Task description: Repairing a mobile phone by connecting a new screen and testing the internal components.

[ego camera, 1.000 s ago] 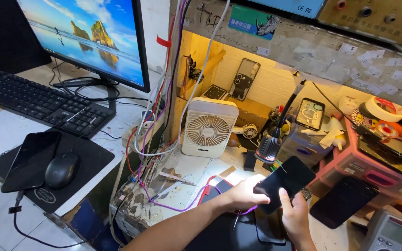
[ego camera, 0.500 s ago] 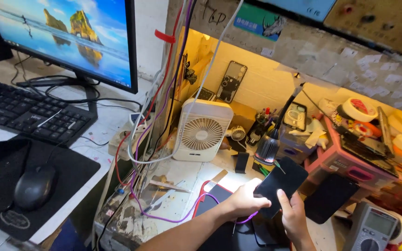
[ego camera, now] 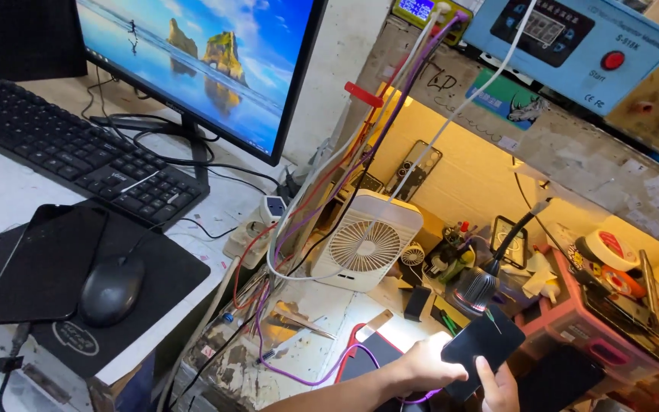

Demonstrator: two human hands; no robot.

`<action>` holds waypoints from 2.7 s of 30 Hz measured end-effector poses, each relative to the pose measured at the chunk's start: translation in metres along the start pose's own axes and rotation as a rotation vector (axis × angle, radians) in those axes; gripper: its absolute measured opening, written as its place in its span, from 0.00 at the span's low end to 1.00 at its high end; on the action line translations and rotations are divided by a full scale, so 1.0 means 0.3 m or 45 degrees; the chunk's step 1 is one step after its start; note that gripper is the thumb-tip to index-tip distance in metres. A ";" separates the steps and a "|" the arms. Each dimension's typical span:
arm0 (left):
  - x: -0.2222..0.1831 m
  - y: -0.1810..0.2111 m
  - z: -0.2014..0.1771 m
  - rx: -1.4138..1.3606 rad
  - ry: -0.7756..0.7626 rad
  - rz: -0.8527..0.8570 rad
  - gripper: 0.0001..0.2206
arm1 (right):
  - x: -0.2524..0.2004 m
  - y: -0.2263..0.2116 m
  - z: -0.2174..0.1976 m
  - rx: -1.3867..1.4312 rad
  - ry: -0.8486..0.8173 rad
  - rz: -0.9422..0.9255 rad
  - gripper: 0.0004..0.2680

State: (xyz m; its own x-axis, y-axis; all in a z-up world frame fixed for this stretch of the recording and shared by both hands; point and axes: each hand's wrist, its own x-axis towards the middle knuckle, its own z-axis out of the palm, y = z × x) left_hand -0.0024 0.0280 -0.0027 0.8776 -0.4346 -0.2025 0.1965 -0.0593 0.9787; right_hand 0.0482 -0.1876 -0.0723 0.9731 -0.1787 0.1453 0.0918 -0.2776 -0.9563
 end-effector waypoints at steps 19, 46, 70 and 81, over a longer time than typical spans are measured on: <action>0.006 -0.001 0.020 -0.062 0.040 0.040 0.21 | -0.073 -0.117 0.027 0.229 -0.040 0.162 0.18; 0.026 -0.028 0.022 -0.010 0.083 0.064 0.22 | -0.086 -0.117 0.031 0.247 -0.114 0.053 0.17; 0.146 -0.083 0.037 -0.041 0.085 0.329 0.13 | -0.027 -0.012 -0.047 0.572 -0.119 -0.007 0.10; 0.148 -0.102 0.036 -0.255 0.079 0.188 0.23 | -0.017 -0.033 -0.107 0.591 0.034 -0.255 0.09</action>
State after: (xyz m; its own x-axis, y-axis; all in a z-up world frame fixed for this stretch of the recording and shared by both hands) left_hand 0.0259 0.0007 -0.0414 0.9273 -0.3686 -0.0657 0.1415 0.1825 0.9730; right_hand 0.0356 -0.2144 -0.0554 0.9217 -0.1905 0.3379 0.3660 0.1390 -0.9202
